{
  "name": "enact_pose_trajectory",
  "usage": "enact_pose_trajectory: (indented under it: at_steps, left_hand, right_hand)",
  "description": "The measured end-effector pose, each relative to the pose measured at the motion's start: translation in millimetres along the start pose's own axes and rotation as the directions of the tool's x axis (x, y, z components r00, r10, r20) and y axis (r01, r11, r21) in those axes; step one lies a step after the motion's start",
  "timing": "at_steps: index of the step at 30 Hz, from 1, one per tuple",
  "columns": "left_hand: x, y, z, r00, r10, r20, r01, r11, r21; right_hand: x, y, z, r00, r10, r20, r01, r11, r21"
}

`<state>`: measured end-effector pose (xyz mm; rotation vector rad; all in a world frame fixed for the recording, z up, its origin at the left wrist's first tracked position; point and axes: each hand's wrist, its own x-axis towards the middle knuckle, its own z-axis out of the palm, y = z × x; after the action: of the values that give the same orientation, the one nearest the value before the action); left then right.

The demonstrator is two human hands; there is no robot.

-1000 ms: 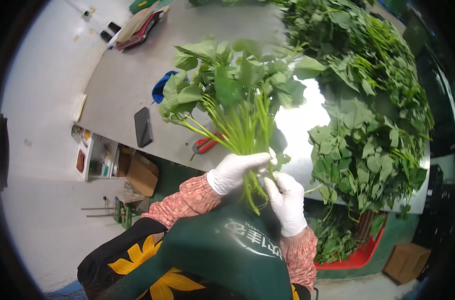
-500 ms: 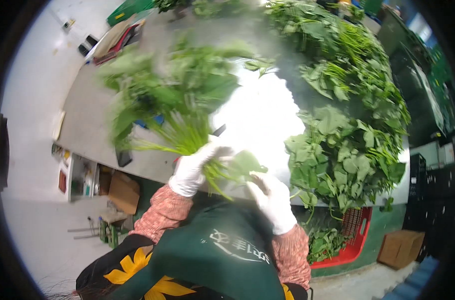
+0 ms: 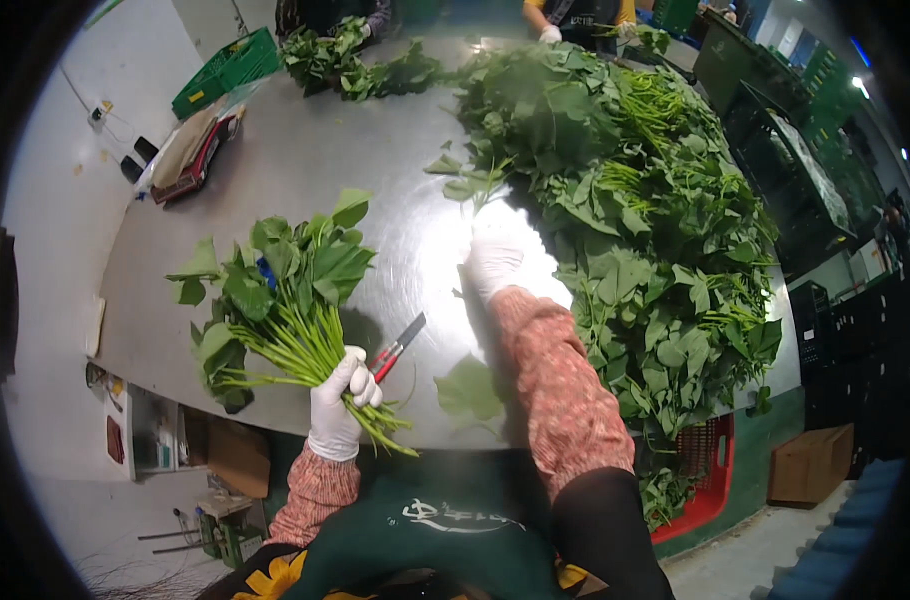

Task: The person sorts leafy vegetables by hand, plucking off leaves and stems to assemble a bundle, and wipes down the metal table with a cloth.

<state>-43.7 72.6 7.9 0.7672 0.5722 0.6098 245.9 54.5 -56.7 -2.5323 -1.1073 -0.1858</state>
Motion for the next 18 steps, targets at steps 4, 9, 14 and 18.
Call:
enact_pose_trajectory:
  at_steps: [4,9,14,18]
  left_hand:
    - [-2,9,2,0.997,-0.018,-0.081,0.019,1.0,0.013]
    - [9,3,-1,0.998,-0.007,-0.067,0.009,1.0,0.03]
    - [23,-16,19,0.994,-0.098,-0.038,0.097,0.994,-0.045]
    - [23,-36,46,0.991,-0.137,0.0,0.137,0.99,0.017]
  right_hand:
    - [20,12,28,0.983,0.11,0.15,-0.101,0.993,-0.063]
    - [-36,30,-27,0.976,0.113,-0.184,0.017,0.809,0.587]
    - [-93,33,-87,0.935,0.347,0.075,-0.217,0.392,0.894]
    - [-135,31,-118,0.947,0.276,-0.165,-0.033,0.594,0.804]
